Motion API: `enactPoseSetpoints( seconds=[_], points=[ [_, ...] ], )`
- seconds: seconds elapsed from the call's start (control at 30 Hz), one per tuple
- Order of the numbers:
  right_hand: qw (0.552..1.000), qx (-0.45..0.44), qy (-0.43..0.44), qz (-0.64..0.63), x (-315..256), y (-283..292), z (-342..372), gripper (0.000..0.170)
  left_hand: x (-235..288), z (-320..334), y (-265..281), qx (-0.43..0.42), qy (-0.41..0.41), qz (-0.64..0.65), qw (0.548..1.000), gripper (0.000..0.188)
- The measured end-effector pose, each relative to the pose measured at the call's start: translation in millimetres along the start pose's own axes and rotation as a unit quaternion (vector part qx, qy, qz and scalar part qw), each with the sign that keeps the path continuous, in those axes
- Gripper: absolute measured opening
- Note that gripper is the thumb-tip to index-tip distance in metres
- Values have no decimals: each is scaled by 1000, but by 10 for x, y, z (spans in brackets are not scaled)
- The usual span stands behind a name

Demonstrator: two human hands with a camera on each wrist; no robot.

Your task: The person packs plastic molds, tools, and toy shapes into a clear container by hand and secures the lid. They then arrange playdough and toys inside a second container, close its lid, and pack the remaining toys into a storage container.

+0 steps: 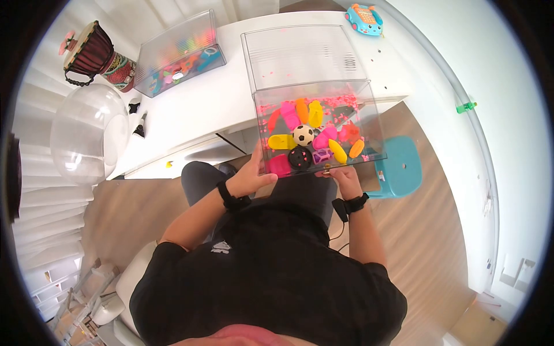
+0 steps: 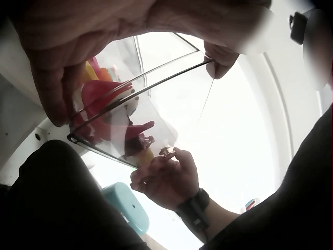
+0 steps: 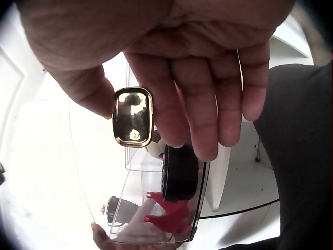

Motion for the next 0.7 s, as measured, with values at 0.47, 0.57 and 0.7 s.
enactPoseSetpoints(
  seconds=[0.47, 0.57, 0.7],
  points=[
    [996, 41, 28, -78, -60, 27, -93, 37, -153, -149, 63, 89, -86, -85, 989, 105],
    [990, 61, 38, -119, -160, -12, -121, 38, 97, -53, 88, 114, -41, -175, 977, 87],
    [987, 82, 28, -136, -298, -50, -274, 37, 490, -68, 263, 203, -138, -246, 938, 72]
  ],
)
Point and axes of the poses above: each hand's wrist, its own z-axis away from the middle knuckle, its own y-axis out of the back of the hand, x = y × z, the point moved 4 cm from there along -z, towards the middle knuckle, and after that the axes turned 6 degrees about -z, right-handed, at the moved point
